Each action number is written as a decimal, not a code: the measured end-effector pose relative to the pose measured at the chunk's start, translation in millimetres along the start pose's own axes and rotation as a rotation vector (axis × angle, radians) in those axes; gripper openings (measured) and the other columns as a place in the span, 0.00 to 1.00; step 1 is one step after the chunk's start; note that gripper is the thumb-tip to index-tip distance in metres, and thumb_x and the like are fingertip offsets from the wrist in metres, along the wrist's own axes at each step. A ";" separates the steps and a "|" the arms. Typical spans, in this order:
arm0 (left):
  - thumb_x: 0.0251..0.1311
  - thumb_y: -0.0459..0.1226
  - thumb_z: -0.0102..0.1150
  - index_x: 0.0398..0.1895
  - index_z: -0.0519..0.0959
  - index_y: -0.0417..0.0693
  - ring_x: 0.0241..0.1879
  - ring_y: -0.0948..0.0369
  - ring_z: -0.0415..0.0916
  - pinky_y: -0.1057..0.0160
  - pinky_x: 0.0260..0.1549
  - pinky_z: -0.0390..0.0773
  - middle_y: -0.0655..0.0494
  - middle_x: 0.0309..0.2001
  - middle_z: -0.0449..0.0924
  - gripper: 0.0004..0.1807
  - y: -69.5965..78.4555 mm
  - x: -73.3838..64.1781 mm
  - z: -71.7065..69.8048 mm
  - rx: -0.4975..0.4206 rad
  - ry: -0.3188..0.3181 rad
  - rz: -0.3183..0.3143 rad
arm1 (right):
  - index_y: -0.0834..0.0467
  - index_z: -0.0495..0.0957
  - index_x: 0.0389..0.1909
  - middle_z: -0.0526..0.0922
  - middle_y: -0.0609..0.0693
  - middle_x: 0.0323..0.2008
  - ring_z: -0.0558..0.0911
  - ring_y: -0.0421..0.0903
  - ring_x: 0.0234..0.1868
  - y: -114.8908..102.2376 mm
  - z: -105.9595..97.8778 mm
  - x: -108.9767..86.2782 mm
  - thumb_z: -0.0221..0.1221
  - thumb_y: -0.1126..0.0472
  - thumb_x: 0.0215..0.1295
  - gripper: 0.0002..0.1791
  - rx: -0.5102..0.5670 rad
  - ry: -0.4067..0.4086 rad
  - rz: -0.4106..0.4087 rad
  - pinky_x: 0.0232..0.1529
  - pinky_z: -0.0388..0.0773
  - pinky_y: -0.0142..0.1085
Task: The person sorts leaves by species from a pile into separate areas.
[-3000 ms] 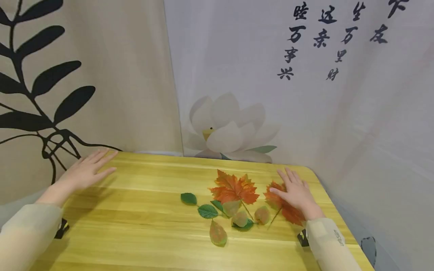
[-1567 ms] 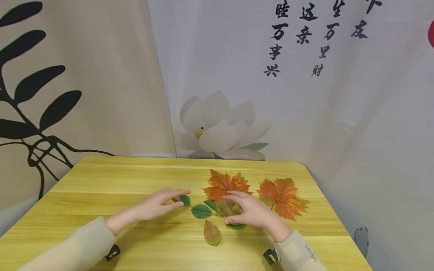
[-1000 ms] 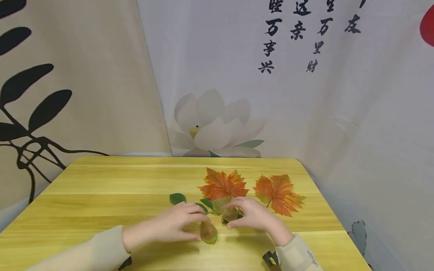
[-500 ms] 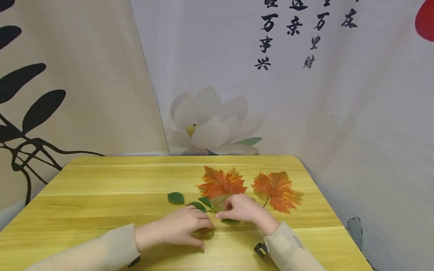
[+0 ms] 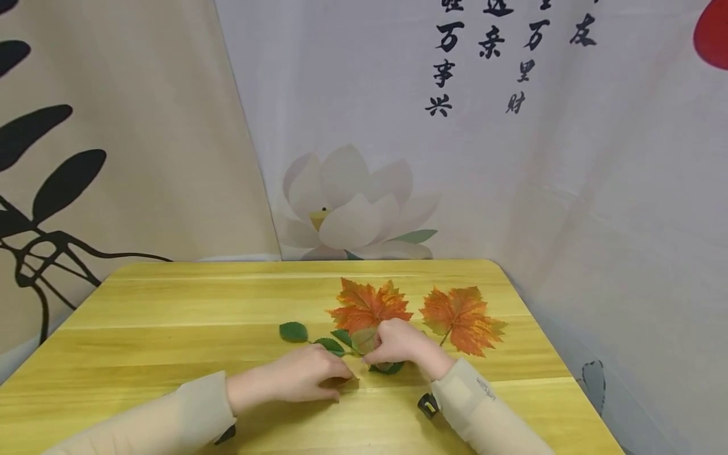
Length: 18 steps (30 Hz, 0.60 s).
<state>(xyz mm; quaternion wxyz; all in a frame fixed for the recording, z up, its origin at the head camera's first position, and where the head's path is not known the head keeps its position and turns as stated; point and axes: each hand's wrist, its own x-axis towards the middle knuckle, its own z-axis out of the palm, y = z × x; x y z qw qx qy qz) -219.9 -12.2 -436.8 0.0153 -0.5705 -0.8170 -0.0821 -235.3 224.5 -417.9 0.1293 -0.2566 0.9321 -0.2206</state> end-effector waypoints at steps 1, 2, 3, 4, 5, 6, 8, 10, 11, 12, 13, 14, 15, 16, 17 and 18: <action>0.56 0.48 0.68 0.50 0.83 0.54 0.45 0.73 0.78 0.67 0.47 0.76 0.68 0.47 0.82 0.19 -0.6 0.2 0.1 -0.003 0.003 0.001 | 0.48 0.58 0.06 0.50 0.36 0.06 0.46 0.34 0.11 -1.0 -0.9 0.5 0.69 0.51 0.53 0.30 -0.003 -0.013 0.002 0.14 0.48 0.29; 0.57 0.47 0.67 0.49 0.84 0.54 0.45 0.72 0.78 0.68 0.47 0.76 0.68 0.47 0.83 0.18 -1.0 0.2 0.0 -0.006 0.006 0.001 | 0.48 0.58 0.05 0.50 0.36 0.06 0.46 0.34 0.11 -2.3 -1.8 1.0 0.70 0.52 0.52 0.30 -0.010 -0.025 0.005 0.14 0.49 0.29; 0.57 0.47 0.67 0.49 0.84 0.54 0.44 0.72 0.78 0.69 0.46 0.76 0.68 0.46 0.83 0.17 -1.6 0.2 0.0 -0.013 0.008 -0.002 | 0.48 0.58 0.05 0.51 0.36 0.05 0.47 0.34 0.11 -3.5 -2.7 1.5 0.70 0.53 0.51 0.30 -0.017 -0.035 0.010 0.14 0.49 0.29; 0.58 0.46 0.67 0.48 0.84 0.54 0.44 0.72 0.78 0.70 0.45 0.76 0.68 0.46 0.83 0.16 -2.0 -0.1 -0.4 -0.022 0.012 -0.006 | 0.47 0.59 0.04 0.51 0.36 0.05 0.47 0.34 0.10 -5.0 -3.3 2.3 0.71 0.53 0.50 0.30 -0.029 -0.045 0.012 0.14 0.49 0.29; 0.58 0.45 0.67 0.48 0.84 0.54 0.43 0.73 0.79 0.71 0.44 0.76 0.68 0.45 0.83 0.15 -2.5 -0.3 -0.5 -0.031 0.015 -0.009 | 0.48 0.59 0.04 0.51 0.36 0.05 0.47 0.34 0.10 -6.5 -3.9 3.2 0.71 0.54 0.49 0.30 -0.040 -0.052 0.012 0.14 0.49 0.29; 0.58 0.44 0.66 0.47 0.84 0.54 0.42 0.73 0.79 0.72 0.43 0.76 0.68 0.44 0.83 0.14 -3.0 -0.6 -0.8 -0.041 0.020 -0.012 | 0.48 0.59 0.04 0.51 0.36 0.05 0.47 0.34 0.10 -8.0 -4.5 4.0 0.71 0.56 0.49 0.30 -0.050 -0.057 0.012 0.14 0.49 0.30; 0.59 0.42 0.66 0.45 0.85 0.54 0.40 0.73 0.79 0.74 0.41 0.76 0.68 0.42 0.84 0.12 -3.9 -1.0 -1.4 -0.065 0.028 -0.017 | 0.48 0.58 0.03 0.50 0.36 0.05 0.46 0.35 0.11 -11.1 -5.6 5.2 0.71 0.58 0.49 0.30 -0.066 -0.060 0.009 0.15 0.48 0.30; 0.59 0.40 0.65 0.44 0.85 0.53 0.39 0.73 0.79 0.75 0.40 0.76 0.68 0.41 0.84 0.10 -4.9 -1.3 -1.8 -0.103 0.031 -0.025 | 0.48 0.57 0.04 0.49 0.37 0.06 0.45 0.35 0.11 -13.1 -6.1 5.9 0.69 0.61 0.49 0.30 -0.076 -0.063 0.009 0.15 0.48 0.30; 0.60 0.40 0.65 0.44 0.85 0.53 0.39 0.74 0.79 0.75 0.40 0.75 0.68 0.41 0.84 0.10 -5.3 -1.4 -2.2 -0.118 0.031 -0.030 | 0.49 0.56 0.04 0.49 0.37 0.06 0.45 0.35 0.12 -13.9 -6.5 5.8 0.69 0.63 0.49 0.30 -0.078 -0.064 0.009 0.16 0.48 0.30; 0.60 0.39 0.64 0.44 0.86 0.53 0.40 0.74 0.79 0.76 0.40 0.75 0.67 0.42 0.84 0.09 -5.8 -1.4 -2.8 -0.142 0.029 -0.035 | 0.49 0.56 0.05 0.48 0.38 0.07 0.45 0.36 0.12 -14.5 -6.8 5.4 0.68 0.64 0.50 0.30 -0.076 -0.066 0.011 0.16 0.49 0.30; 0.61 0.38 0.64 0.44 0.86 0.52 0.39 0.74 0.79 0.77 0.39 0.75 0.67 0.42 0.84 0.09 -6.5 -1.3 -3.3 -0.167 0.025 -0.044 | 0.50 0.55 0.06 0.48 0.38 0.08 0.45 0.36 0.13 -15.0 -7.2 4.9 0.67 0.65 0.50 0.30 -0.076 -0.067 0.013 0.16 0.49 0.30; 0.61 0.38 0.64 0.44 0.86 0.52 0.39 0.74 0.79 0.78 0.38 0.75 0.66 0.42 0.84 0.09 -7.4 -1.0 -3.9 -0.191 0.020 -0.055 | 0.50 0.54 0.07 0.47 0.38 0.08 0.45 0.37 0.13 -15.1 -7.4 4.2 0.67 0.66 0.51 0.30 -0.077 -0.069 0.017 0.17 0.49 0.31; 0.62 0.37 0.63 0.44 0.86 0.52 0.37 0.75 0.78 0.78 0.36 0.74 0.66 0.41 0.85 0.09 -8.5 -0.6 -4.7 -0.220 0.015 -0.070 | 0.50 0.54 0.08 0.46 0.39 0.09 0.45 0.37 0.13 -15.1 -7.6 3.3 0.66 0.67 0.51 0.30 -0.081 -0.070 0.018 0.17 0.49 0.31; 0.62 0.37 0.63 0.44 0.87 0.52 0.35 0.76 0.77 0.79 0.34 0.74 0.66 0.41 0.85 0.09 -9.5 -0.3 -6.0 -0.249 0.010 -0.087 | 0.50 0.53 0.09 0.46 0.39 0.10 0.45 0.38 0.14 -15.0 -7.8 2.4 0.65 0.68 0.52 0.29 -0.085 -0.070 0.018 0.18 0.49 0.31; 0.62 0.36 0.63 0.43 0.87 0.52 0.33 0.77 0.77 0.79 0.32 0.73 0.66 0.40 0.85 0.09 -10.6 0.1 -7.5 -0.267 0.009 -0.100 | 0.51 0.53 0.09 0.45 0.39 0.10 0.45 0.38 0.14 -15.0 -8.2 1.4 0.64 0.69 0.52 0.29 -0.082 -0.070 0.019 0.18 0.49 0.32; 0.62 0.36 0.63 0.43 0.87 0.52 0.30 0.77 0.76 0.79 0.30 0.73 0.65 0.40 0.85 0.08 -11.8 0.3 -9.1 -0.291 0.010 -0.116 | 0.51 0.52 0.10 0.45 0.39 0.11 0.45 0.38 0.15 -15.0 -8.5 0.2 0.64 0.70 0.52 0.29 -0.081 -0.069 0.022 0.19 0.48 0.32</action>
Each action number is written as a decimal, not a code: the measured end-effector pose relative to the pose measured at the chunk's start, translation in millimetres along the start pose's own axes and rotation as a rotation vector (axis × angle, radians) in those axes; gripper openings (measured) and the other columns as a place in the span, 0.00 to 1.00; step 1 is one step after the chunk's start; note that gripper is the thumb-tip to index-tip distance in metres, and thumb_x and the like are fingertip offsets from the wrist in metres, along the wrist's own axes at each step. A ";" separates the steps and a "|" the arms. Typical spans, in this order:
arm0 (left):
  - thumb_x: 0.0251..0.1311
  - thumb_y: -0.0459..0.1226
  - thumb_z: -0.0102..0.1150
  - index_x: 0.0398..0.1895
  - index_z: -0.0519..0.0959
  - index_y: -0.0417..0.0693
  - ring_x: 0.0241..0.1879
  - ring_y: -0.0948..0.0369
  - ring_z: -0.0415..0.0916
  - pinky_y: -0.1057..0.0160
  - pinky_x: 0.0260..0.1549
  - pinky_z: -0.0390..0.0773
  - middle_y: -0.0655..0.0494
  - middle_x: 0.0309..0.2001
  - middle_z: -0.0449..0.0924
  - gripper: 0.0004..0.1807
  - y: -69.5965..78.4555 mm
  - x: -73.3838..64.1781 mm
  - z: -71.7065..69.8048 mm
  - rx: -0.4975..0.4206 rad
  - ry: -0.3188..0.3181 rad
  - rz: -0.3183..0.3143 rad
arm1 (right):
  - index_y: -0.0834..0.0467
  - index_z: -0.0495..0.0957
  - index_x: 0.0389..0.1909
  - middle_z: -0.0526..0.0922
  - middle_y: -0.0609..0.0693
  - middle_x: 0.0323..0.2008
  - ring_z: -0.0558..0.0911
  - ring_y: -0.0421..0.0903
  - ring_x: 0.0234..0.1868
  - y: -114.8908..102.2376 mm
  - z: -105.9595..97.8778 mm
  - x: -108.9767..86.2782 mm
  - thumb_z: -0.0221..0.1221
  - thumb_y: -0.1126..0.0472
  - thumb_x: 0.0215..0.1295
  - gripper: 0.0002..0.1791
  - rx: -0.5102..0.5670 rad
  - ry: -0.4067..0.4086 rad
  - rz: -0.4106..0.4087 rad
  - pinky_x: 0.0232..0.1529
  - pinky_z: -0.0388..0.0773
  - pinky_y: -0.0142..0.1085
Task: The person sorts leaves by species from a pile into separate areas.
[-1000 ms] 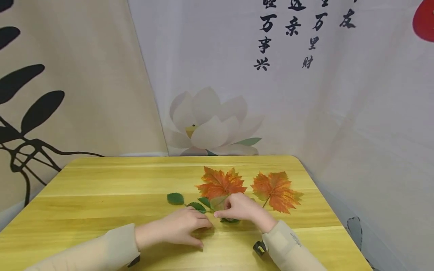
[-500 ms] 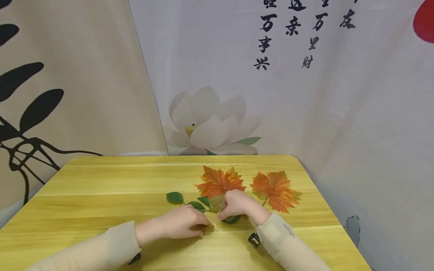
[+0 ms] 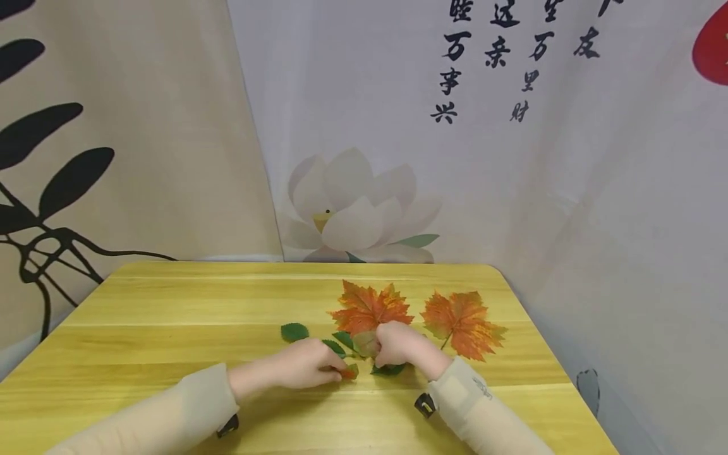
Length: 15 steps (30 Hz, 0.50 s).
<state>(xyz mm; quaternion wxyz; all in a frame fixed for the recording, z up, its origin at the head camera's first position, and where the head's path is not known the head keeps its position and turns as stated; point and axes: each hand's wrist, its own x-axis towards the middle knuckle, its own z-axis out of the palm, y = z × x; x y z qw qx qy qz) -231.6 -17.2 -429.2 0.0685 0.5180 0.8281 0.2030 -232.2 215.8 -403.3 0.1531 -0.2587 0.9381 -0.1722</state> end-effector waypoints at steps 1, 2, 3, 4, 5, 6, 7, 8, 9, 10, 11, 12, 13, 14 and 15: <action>0.63 0.36 0.63 0.42 0.87 0.52 0.29 0.77 0.75 0.79 0.29 0.73 0.65 0.39 0.85 0.08 -0.5 0.6 -1.7 -0.022 0.002 -0.019 | 0.50 0.52 0.10 0.45 0.39 0.11 0.44 0.38 0.15 0.8 0.1 -1.6 0.63 0.70 0.52 0.29 0.001 0.003 0.000 0.19 0.48 0.32; 0.63 0.36 0.62 0.42 0.87 0.51 0.29 0.77 0.74 0.78 0.28 0.73 0.64 0.39 0.85 0.08 -1.1 1.2 -3.2 -0.043 0.004 -0.036 | 0.50 0.52 0.10 0.44 0.39 0.12 0.44 0.38 0.15 1.8 0.3 -3.1 0.62 0.71 0.52 0.29 0.004 0.007 0.000 0.20 0.47 0.33; 0.63 0.36 0.62 0.41 0.87 0.50 0.26 0.76 0.73 0.78 0.27 0.72 0.63 0.36 0.85 0.07 -1.5 1.6 -5.1 -0.073 0.003 -0.050 | 0.50 0.52 0.11 0.44 0.39 0.12 0.44 0.39 0.16 2.6 0.1 -4.7 0.61 0.72 0.52 0.28 0.009 0.012 -0.001 0.20 0.47 0.33; 0.63 0.35 0.62 0.41 0.87 0.49 0.27 0.76 0.73 0.77 0.27 0.73 0.63 0.36 0.85 0.07 -1.8 1.8 -7.1 -0.095 0.009 -0.062 | 0.50 0.53 0.11 0.45 0.39 0.12 0.45 0.39 0.16 3.4 -0.3 -6.4 0.61 0.71 0.53 0.28 0.013 0.018 0.002 0.21 0.47 0.33; 0.63 0.35 0.62 0.41 0.87 0.49 0.29 0.76 0.74 0.76 0.29 0.74 0.62 0.37 0.85 0.07 -2.2 2.0 -9.0 -0.116 0.017 -0.070 | 0.50 0.53 0.11 0.45 0.40 0.12 0.45 0.39 0.16 4.5 -0.9 -8.0 0.61 0.71 0.54 0.27 0.014 0.028 0.007 0.21 0.47 0.34; 0.63 0.36 0.61 0.41 0.87 0.48 0.27 0.76 0.72 0.76 0.27 0.73 0.62 0.34 0.85 0.07 -2.6 2.0 -10.8 -0.153 0.020 -0.085 | 0.50 0.54 0.11 0.45 0.40 0.13 0.45 0.39 0.16 5.6 -1.8 -9.5 0.60 0.71 0.54 0.27 0.015 0.039 0.012 0.21 0.48 0.34; 0.64 0.36 0.61 0.38 0.87 0.47 0.25 0.76 0.70 0.75 0.26 0.71 0.63 0.30 0.83 0.07 -3.3 2.1 -12.5 -0.188 0.019 -0.094 | 0.50 0.57 0.10 0.48 0.39 0.12 0.48 0.38 0.15 6.9 -3.1 -11.1 0.61 0.71 0.55 0.25 0.021 0.053 0.016 0.21 0.50 0.33; 0.65 0.36 0.60 0.35 0.86 0.46 0.21 0.74 0.66 0.74 0.23 0.69 0.63 0.25 0.80 0.07 -4.1 2.4 -14.0 -0.225 0.021 -0.102 | 0.50 0.61 0.11 0.52 0.38 0.11 0.51 0.37 0.15 8.0 -4.6 -12.9 0.61 0.70 0.56 0.23 0.029 0.074 0.023 0.20 0.53 0.33; 0.66 0.37 0.59 0.31 0.84 0.45 0.18 0.72 0.62 0.73 0.21 0.66 0.63 0.21 0.75 0.08 -4.8 2.6 -15.4 -0.265 0.024 -0.112 | 0.51 0.66 0.11 0.57 0.38 0.11 0.54 0.37 0.14 9.4 -6.2 -14.6 0.62 0.69 0.58 0.21 0.039 0.092 0.028 0.20 0.56 0.33; 0.66 0.37 0.59 0.27 0.83 0.46 0.18 0.72 0.60 0.72 0.21 0.65 0.65 0.19 0.71 0.10 -5.5 2.6 -16.5 -0.300 0.032 -0.124 | 0.51 0.71 0.13 0.63 0.38 0.12 0.58 0.37 0.14 11.0 -7.7 -16.2 0.62 0.68 0.59 0.18 0.049 0.114 0.035 0.20 0.60 0.33; 0.67 0.38 0.58 0.23 0.79 0.45 0.16 0.70 0.56 0.71 0.20 0.62 0.64 0.16 0.65 0.13 -6.5 2.5 -17.4 -0.336 0.035 -0.135 | 0.52 0.75 0.16 0.68 0.39 0.14 0.62 0.37 0.15 12.9 -9.1 -17.6 0.63 0.67 0.60 0.15 0.068 0.136 0.040 0.21 0.63 0.34; 0.67 0.39 0.58 0.22 0.76 0.45 0.15 0.68 0.52 0.69 0.19 0.60 0.63 0.16 0.61 0.15 -7.6 2.4 -17.8 -0.379 0.039 -0.152 | 0.54 0.79 0.20 0.74 0.41 0.16 0.66 0.38 0.16 15.0 -10.3 -18.6 0.63 0.67 0.60 0.11 0.096 0.158 0.043 0.22 0.66 0.35; 0.67 0.40 0.57 0.21 0.75 0.46 0.16 0.68 0.54 0.69 0.20 0.61 0.64 0.17 0.62 0.15 -8.5 2.1 -18.4 -0.410 0.048 -0.166 | 0.55 0.82 0.24 0.78 0.42 0.20 0.69 0.39 0.17 17.2 -11.1 -19.6 0.64 0.66 0.61 0.07 0.126 0.179 0.046 0.23 0.69 0.36; 0.67 0.41 0.58 0.23 0.78 0.47 0.18 0.70 0.58 0.70 0.22 0.64 0.66 0.19 0.67 0.14 -9.2 1.3 -18.9 -0.438 0.059 -0.186 | 0.55 0.83 0.26 0.79 0.43 0.22 0.70 0.39 0.18 19.7 -11.5 -20.1 0.64 0.65 0.61 0.05 0.154 0.197 0.051 0.24 0.69 0.36; 0.67 0.41 0.58 0.25 0.79 0.50 0.20 0.71 0.63 0.70 0.24 0.68 0.68 0.22 0.72 0.12 -9.7 0.7 -19.4 -0.461 0.069 -0.204 | 0.56 0.83 0.28 0.80 0.44 0.23 0.70 0.40 0.18 22.6 -11.4 -20.2 0.63 0.65 0.62 0.04 0.180 0.211 0.053 0.24 0.70 0.37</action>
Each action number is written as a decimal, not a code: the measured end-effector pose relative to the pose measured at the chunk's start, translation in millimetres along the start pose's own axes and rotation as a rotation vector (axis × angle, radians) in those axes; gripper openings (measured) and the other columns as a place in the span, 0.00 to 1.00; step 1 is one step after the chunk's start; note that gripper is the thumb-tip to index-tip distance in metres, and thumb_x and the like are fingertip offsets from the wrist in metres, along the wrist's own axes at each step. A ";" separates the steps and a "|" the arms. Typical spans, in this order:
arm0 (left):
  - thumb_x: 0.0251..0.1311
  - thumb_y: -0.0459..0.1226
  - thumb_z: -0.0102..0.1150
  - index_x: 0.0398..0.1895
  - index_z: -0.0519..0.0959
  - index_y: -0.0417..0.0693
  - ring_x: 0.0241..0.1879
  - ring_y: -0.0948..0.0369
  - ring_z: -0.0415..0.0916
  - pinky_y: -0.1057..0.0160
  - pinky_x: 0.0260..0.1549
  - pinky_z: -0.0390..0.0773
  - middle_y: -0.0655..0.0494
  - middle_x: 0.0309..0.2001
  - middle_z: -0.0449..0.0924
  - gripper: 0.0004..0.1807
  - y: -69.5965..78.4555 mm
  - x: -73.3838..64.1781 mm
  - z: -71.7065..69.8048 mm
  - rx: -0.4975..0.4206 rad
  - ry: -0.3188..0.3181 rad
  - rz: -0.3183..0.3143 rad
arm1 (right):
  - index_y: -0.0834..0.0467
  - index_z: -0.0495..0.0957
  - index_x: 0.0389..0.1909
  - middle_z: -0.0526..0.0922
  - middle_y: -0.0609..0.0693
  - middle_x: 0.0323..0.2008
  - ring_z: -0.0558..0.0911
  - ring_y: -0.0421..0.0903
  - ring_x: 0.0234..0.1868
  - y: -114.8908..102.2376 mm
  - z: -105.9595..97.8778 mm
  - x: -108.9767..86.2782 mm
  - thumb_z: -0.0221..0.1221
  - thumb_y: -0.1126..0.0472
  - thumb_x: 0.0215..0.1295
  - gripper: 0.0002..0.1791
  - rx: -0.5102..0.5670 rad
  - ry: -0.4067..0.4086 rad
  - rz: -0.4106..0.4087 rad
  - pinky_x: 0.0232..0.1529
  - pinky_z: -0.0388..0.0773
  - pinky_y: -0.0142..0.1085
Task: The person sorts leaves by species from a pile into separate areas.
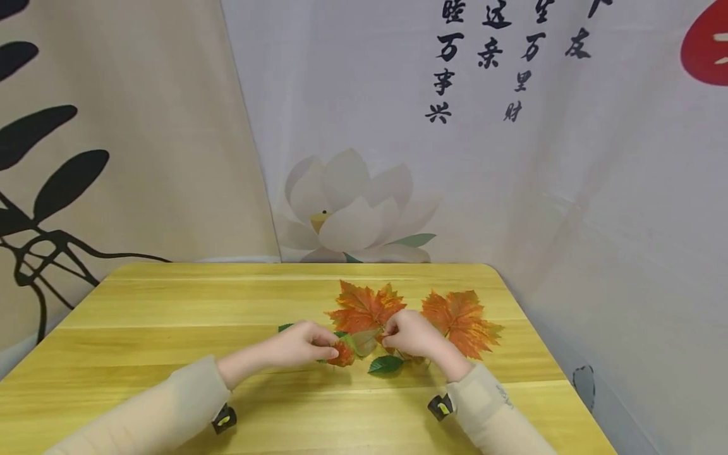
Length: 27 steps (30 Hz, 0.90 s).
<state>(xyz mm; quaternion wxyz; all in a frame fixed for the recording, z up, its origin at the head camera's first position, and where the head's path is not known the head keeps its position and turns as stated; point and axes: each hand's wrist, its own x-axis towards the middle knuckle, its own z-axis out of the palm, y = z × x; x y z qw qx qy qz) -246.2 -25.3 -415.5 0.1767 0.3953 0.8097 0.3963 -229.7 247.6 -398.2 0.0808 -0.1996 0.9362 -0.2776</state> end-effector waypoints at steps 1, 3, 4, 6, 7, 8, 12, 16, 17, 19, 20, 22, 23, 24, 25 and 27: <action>0.67 0.41 0.58 0.28 0.82 0.50 0.23 0.70 0.66 0.68 0.26 0.71 0.66 0.26 0.77 0.10 -0.5 -0.6 -0.9 -0.022 0.008 -0.008 | 0.57 0.84 0.30 0.81 0.44 0.25 0.70 0.40 0.19 2.6 0.1 0.3 0.63 0.65 0.62 0.03 0.032 0.010 0.004 0.24 0.70 0.37; 0.67 0.41 0.58 0.38 0.85 0.50 0.32 0.68 0.74 0.65 0.33 0.76 0.62 0.37 0.83 0.07 -1.4 -1.6 -2.4 -0.062 0.023 -0.021 | 0.58 0.84 0.32 0.82 0.44 0.26 0.70 0.40 0.19 8.1 1.8 1.2 0.63 0.64 0.62 0.02 0.098 0.012 0.012 0.23 0.70 0.37; 0.67 0.41 0.58 0.42 0.85 0.49 0.38 0.66 0.77 0.63 0.38 0.78 0.60 0.42 0.84 0.09 -1.6 -2.0 -3.0 -0.074 0.030 -0.024 | 0.59 0.83 0.33 0.82 0.44 0.27 0.70 0.40 0.19 10.3 3.0 1.4 0.63 0.64 0.62 0.02 0.130 0.007 0.020 0.23 0.70 0.37; 0.67 0.40 0.58 0.44 0.84 0.47 0.41 0.63 0.79 0.60 0.41 0.79 0.57 0.44 0.84 0.10 -2.0 -2.3 -4.2 -0.102 0.035 -0.023 | 0.60 0.82 0.36 0.81 0.45 0.25 0.69 0.40 0.19 14.7 6.8 1.6 0.62 0.65 0.62 0.03 0.188 -0.013 0.019 0.22 0.69 0.36; 0.67 0.40 0.58 0.46 0.84 0.45 0.43 0.61 0.80 0.58 0.43 0.80 0.55 0.45 0.84 0.11 -2.0 -2.4 -4.8 -0.115 0.036 -0.023 | 0.60 0.82 0.38 0.79 0.45 0.22 0.68 0.40 0.18 16.4 8.6 1.4 0.62 0.65 0.63 0.05 0.218 -0.028 0.019 0.21 0.68 0.35; 0.67 0.40 0.58 0.48 0.83 0.45 0.45 0.60 0.80 0.58 0.44 0.80 0.54 0.46 0.84 0.12 -2.3 -2.9 -5.3 -0.124 0.039 -0.028 | 0.61 0.81 0.42 0.78 0.46 0.21 0.67 0.40 0.18 17.7 10.2 0.9 0.61 0.66 0.63 0.07 0.244 -0.042 0.017 0.21 0.68 0.34; 0.67 0.39 0.58 0.49 0.83 0.43 0.45 0.60 0.80 0.58 0.44 0.80 0.54 0.45 0.84 0.12 -3.5 -5.1 -8.8 -0.156 0.052 -0.019 | 0.62 0.77 0.56 0.68 0.45 0.15 0.61 0.39 0.15 21.4 15.3 -1.1 0.59 0.69 0.64 0.18 0.278 -0.084 -0.022 0.18 0.64 0.31; 0.67 0.37 0.58 0.48 0.83 0.40 0.45 0.59 0.80 0.58 0.45 0.80 0.52 0.44 0.84 0.12 -6.5 -8.2 -12.8 -0.181 0.077 -0.010 | 0.61 0.77 0.58 0.64 0.43 0.14 0.57 0.38 0.14 24.9 17.6 -3.5 0.58 0.70 0.64 0.21 0.264 -0.108 -0.048 0.17 0.61 0.31; 0.67 0.37 0.58 0.49 0.82 0.39 0.45 0.57 0.81 0.56 0.45 0.80 0.50 0.45 0.84 0.13 -7.0 -9.2 -14.2 -0.187 0.082 -0.010 | 0.61 0.77 0.58 0.64 0.43 0.13 0.56 0.38 0.14 25.8 17.9 -4.1 0.58 0.69 0.64 0.20 0.263 -0.113 -0.049 0.17 0.60 0.31; 0.67 0.37 0.58 0.51 0.81 0.36 0.47 0.55 0.81 0.55 0.47 0.80 0.46 0.47 0.83 0.16 -7.5 -12.0 -17.2 -0.187 0.093 -0.018 | 0.61 0.78 0.57 0.63 0.42 0.12 0.55 0.38 0.13 27.2 18.6 -5.1 0.59 0.69 0.64 0.19 0.265 -0.121 -0.046 0.16 0.58 0.31; 0.67 0.37 0.58 0.52 0.80 0.35 0.47 0.54 0.81 0.54 0.47 0.79 0.45 0.47 0.83 0.16 -7.0 -13.3 -19.1 -0.189 0.098 -0.023 | 0.62 0.78 0.56 0.62 0.42 0.11 0.54 0.38 0.13 27.7 19.0 -5.5 0.59 0.69 0.64 0.19 0.263 -0.123 -0.044 0.16 0.57 0.30; 0.67 0.38 0.58 0.52 0.79 0.34 0.46 0.53 0.81 0.53 0.47 0.79 0.44 0.47 0.83 0.17 -6.1 -15.7 -23.3 -0.188 0.109 -0.028 | 0.62 0.78 0.56 0.60 0.41 0.11 0.54 0.38 0.13 28.8 19.6 -6.2 0.60 0.68 0.63 0.19 0.265 -0.124 -0.035 0.16 0.57 0.30; 0.66 0.38 0.58 0.52 0.79 0.33 0.46 0.53 0.81 0.53 0.47 0.79 0.44 0.47 0.83 0.17 -5.5 -16.6 -25.7 -0.190 0.116 -0.023 | 0.63 0.78 0.56 0.59 0.41 0.11 0.54 0.38 0.13 29.2 19.9 -6.5 0.60 0.68 0.63 0.19 0.267 -0.124 -0.027 0.16 0.57 0.30; 0.66 0.38 0.58 0.51 0.79 0.33 0.45 0.53 0.81 0.53 0.46 0.80 0.44 0.46 0.83 0.17 -4.8 -17.6 -28.3 -0.195 0.124 -0.024 | 0.63 0.78 0.56 0.59 0.41 0.12 0.54 0.38 0.13 29.5 20.0 -6.8 0.61 0.68 0.63 0.19 0.270 -0.123 -0.023 0.16 0.57 0.30; 0.66 0.38 0.59 0.51 0.79 0.33 0.43 0.53 0.82 0.53 0.45 0.80 0.45 0.45 0.84 0.17 -4.1 -18.5 -31.0 -0.200 0.133 -0.024 | 0.63 0.78 0.56 0.59 0.41 0.12 0.56 0.38 0.13 29.6 20.1 -7.1 0.61 0.68 0.62 0.19 0.274 -0.121 -0.018 0.16 0.58 0.30; 0.65 0.37 0.59 0.50 0.79 0.32 0.39 0.53 0.82 0.53 0.43 0.81 0.46 0.42 0.84 0.17 -3.1 -19.8 -36.5 -0.217 0.147 -0.028 | 0.64 0.78 0.55 0.59 0.42 0.12 0.60 0.39 0.14 30.0 20.3 -7.6 0.61 0.68 0.62 0.19 0.286 -0.120 -0.010 0.16 0.62 0.31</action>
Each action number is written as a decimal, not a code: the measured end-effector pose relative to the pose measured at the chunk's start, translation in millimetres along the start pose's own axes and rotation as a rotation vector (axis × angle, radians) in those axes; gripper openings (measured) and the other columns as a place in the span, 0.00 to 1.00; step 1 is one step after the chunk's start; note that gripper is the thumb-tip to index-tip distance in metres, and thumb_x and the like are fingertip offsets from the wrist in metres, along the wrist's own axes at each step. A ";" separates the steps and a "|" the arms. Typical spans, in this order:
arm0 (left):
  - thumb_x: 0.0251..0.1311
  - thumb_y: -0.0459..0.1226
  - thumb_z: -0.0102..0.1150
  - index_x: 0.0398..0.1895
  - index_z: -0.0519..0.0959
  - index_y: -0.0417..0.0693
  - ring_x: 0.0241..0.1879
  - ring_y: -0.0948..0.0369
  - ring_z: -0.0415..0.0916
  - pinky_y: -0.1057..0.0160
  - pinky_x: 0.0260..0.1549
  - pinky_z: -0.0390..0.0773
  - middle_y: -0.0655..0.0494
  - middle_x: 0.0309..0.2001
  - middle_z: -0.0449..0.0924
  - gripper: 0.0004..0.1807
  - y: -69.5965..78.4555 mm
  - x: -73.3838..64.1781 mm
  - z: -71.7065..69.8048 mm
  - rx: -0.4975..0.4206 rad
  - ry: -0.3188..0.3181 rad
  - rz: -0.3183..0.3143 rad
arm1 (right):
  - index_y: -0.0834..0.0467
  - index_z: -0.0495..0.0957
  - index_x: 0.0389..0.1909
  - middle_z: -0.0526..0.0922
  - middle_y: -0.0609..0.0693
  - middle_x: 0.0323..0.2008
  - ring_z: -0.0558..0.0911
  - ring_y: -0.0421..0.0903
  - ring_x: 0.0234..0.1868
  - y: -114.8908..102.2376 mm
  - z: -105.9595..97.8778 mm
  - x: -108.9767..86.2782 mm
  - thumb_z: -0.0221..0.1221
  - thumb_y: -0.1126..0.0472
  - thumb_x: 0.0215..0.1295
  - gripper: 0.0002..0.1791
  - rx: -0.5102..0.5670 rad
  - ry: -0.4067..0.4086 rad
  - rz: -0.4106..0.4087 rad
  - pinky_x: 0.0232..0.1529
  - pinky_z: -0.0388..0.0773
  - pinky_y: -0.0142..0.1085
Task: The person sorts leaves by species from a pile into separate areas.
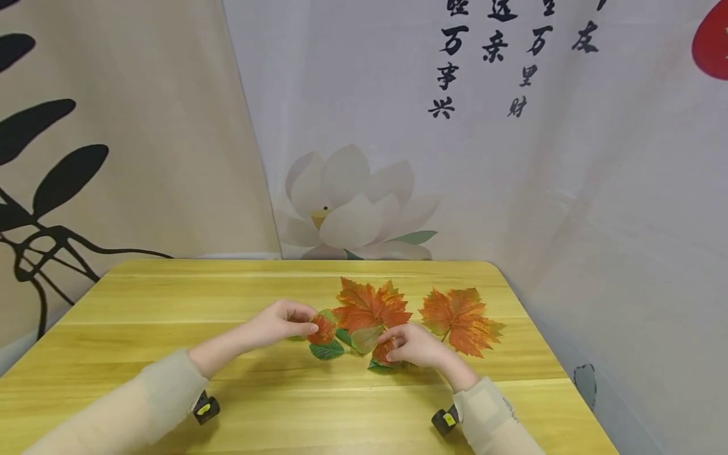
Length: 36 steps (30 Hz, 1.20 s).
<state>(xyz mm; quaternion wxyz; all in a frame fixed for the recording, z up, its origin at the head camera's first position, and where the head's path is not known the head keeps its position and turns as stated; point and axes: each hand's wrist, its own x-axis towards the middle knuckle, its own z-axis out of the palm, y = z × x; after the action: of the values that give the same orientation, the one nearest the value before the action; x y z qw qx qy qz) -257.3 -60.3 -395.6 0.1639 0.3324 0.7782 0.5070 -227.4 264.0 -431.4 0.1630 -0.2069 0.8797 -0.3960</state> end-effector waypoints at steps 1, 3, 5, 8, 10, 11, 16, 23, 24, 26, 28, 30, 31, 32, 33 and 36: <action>0.65 0.36 0.60 0.51 0.79 0.31 0.38 0.53 0.82 0.53 0.41 0.81 0.46 0.41 0.84 0.17 1.1 -1.0 -3.2 -0.007 0.013 -0.001 | 0.64 0.78 0.55 0.60 0.42 0.12 0.63 0.40 0.14 -0.1 0.2 0.3 0.62 0.68 0.62 0.19 0.008 -0.002 0.002 0.17 0.65 0.32; 0.64 0.36 0.60 0.55 0.77 0.31 0.35 0.51 0.81 0.51 0.38 0.82 0.48 0.39 0.84 0.20 3.2 -2.6 -9.5 -0.011 0.039 -0.003 | 0.64 0.78 0.55 0.63 0.43 0.12 0.70 0.43 0.16 0.0 0.6 0.7 0.62 0.68 0.61 0.20 0.024 -0.006 0.007 0.19 0.72 0.35; 0.64 0.36 0.61 0.60 0.74 0.35 0.33 0.49 0.80 0.49 0.36 0.81 0.49 0.37 0.83 0.23 4.8 -4.2 -15.5 -0.009 0.068 -0.003 | 0.65 0.78 0.55 0.67 0.46 0.12 0.75 0.48 0.19 0.5 1.2 1.4 0.62 0.68 0.61 0.20 0.045 -0.010 0.014 0.22 0.77 0.39; 0.63 0.37 0.62 0.66 0.70 0.45 0.32 0.50 0.79 0.48 0.35 0.81 0.50 0.36 0.81 0.27 4.9 -5.9 -23.5 -0.005 0.108 0.002 | 0.65 0.78 0.55 0.72 0.50 0.14 0.78 0.52 0.22 1.2 1.1 2.0 0.63 0.68 0.61 0.20 0.077 -0.013 0.027 0.25 0.80 0.43; 0.63 0.38 0.63 0.67 0.70 0.50 0.33 0.52 0.79 0.49 0.35 0.81 0.51 0.37 0.81 0.28 3.1 -7.4 -28.5 0.000 0.132 0.001 | 0.65 0.78 0.54 0.75 0.53 0.16 0.79 0.53 0.23 1.6 0.6 2.4 0.63 0.68 0.60 0.20 0.100 -0.013 0.033 0.26 0.80 0.44; 0.63 0.39 0.63 0.66 0.71 0.51 0.34 0.54 0.79 0.50 0.35 0.81 0.51 0.37 0.81 0.27 1.7 -8.2 -30.9 0.005 0.142 0.000 | 0.65 0.78 0.54 0.76 0.53 0.16 0.79 0.53 0.23 1.5 0.3 2.5 0.63 0.68 0.60 0.20 0.109 -0.014 0.037 0.26 0.80 0.44; 0.64 0.41 0.62 0.62 0.75 0.50 0.34 0.57 0.79 0.53 0.32 0.80 0.51 0.38 0.82 0.23 -9.7 -13.1 -45.5 0.065 0.199 -0.001 | 0.66 0.78 0.54 0.78 0.52 0.18 0.80 0.52 0.23 0.8 -0.9 3.0 0.64 0.67 0.60 0.20 0.112 -0.015 0.030 0.27 0.81 0.43; 0.64 0.42 0.61 0.51 0.82 0.45 0.37 0.56 0.78 0.58 0.29 0.79 0.49 0.45 0.83 0.16 -26.6 -28.4 -74.4 0.113 0.319 -0.042 | 0.68 0.78 0.54 0.81 0.54 0.21 0.80 0.47 0.23 2.1 -0.4 1.2 0.63 0.66 0.61 0.20 0.142 -0.009 0.006 0.28 0.81 0.41; 0.65 0.42 0.61 0.51 0.83 0.44 0.36 0.56 0.78 0.59 0.28 0.79 0.49 0.46 0.83 0.15 -28.6 -31.2 -79.2 0.125 0.337 -0.047 | 0.68 0.78 0.54 0.81 0.54 0.21 0.80 0.46 0.23 3.0 -0.2 1.0 0.63 0.66 0.61 0.20 0.150 -0.009 0.004 0.28 0.81 0.41; 0.66 0.42 0.60 0.50 0.83 0.44 0.36 0.56 0.77 0.60 0.29 0.79 0.48 0.45 0.83 0.15 -31.6 -36.2 -88.7 0.151 0.368 -0.058 | 0.68 0.77 0.54 0.81 0.55 0.21 0.79 0.46 0.23 4.9 0.1 0.0 0.63 0.67 0.61 0.20 0.162 -0.008 0.007 0.28 0.81 0.40; 0.66 0.42 0.59 0.51 0.83 0.44 0.36 0.55 0.77 0.61 0.30 0.78 0.47 0.45 0.83 0.15 -33.3 -40.7 -98.5 0.172 0.396 -0.078 | 0.69 0.77 0.54 0.81 0.54 0.21 0.79 0.45 0.24 7.4 0.2 -0.8 0.63 0.67 0.61 0.20 0.167 -0.007 0.011 0.28 0.81 0.40; 0.67 0.42 0.59 0.52 0.82 0.43 0.37 0.55 0.77 0.60 0.32 0.78 0.46 0.46 0.82 0.16 -33.7 -45.0 -109.3 0.181 0.418 -0.098 | 0.68 0.78 0.54 0.83 0.54 0.24 0.79 0.46 0.25 9.0 0.0 -1.5 0.63 0.67 0.61 0.20 0.178 -0.006 0.021 0.28 0.80 0.40; 0.67 0.42 0.58 0.53 0.82 0.43 0.38 0.55 0.77 0.60 0.33 0.78 0.45 0.47 0.82 0.17 -33.6 -47.0 -115.4 0.189 0.428 -0.102 | 0.68 0.78 0.54 0.83 0.54 0.24 0.79 0.46 0.25 9.7 -0.1 -1.5 0.63 0.66 0.61 0.20 0.181 -0.006 0.026 0.28 0.80 0.40; 0.67 0.42 0.58 0.53 0.82 0.42 0.39 0.54 0.77 0.59 0.34 0.78 0.44 0.48 0.81 0.17 -33.2 -49.3 -121.7 0.191 0.439 -0.109 | 0.68 0.78 0.54 0.83 0.54 0.24 0.80 0.46 0.26 10.4 -0.2 -1.2 0.63 0.66 0.61 0.20 0.186 -0.006 0.029 0.28 0.80 0.40; 0.68 0.43 0.57 0.54 0.81 0.42 0.40 0.54 0.77 0.58 0.34 0.77 0.43 0.49 0.81 0.18 -32.8 -51.9 -128.3 0.200 0.451 -0.116 | 0.68 0.78 0.54 0.84 0.54 0.25 0.80 0.47 0.27 10.9 -0.3 -0.8 0.63 0.66 0.61 0.20 0.190 -0.006 0.031 0.28 0.80 0.40; 0.69 0.45 0.55 0.57 0.79 0.41 0.41 0.55 0.77 0.59 0.36 0.76 0.41 0.50 0.80 0.21 -32.5 -61.9 -149.6 0.228 0.497 -0.144 | 0.67 0.78 0.54 0.83 0.53 0.26 0.81 0.48 0.29 11.4 -0.5 1.6 0.63 0.65 0.61 0.20 0.198 -0.011 0.032 0.28 0.80 0.40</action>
<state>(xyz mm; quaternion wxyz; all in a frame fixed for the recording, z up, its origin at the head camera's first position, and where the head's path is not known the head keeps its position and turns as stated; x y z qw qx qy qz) -312.4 -212.9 -365.3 -0.0349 0.1581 0.8680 0.4694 -231.7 270.4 -439.9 0.1937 -0.1777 0.8387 -0.4770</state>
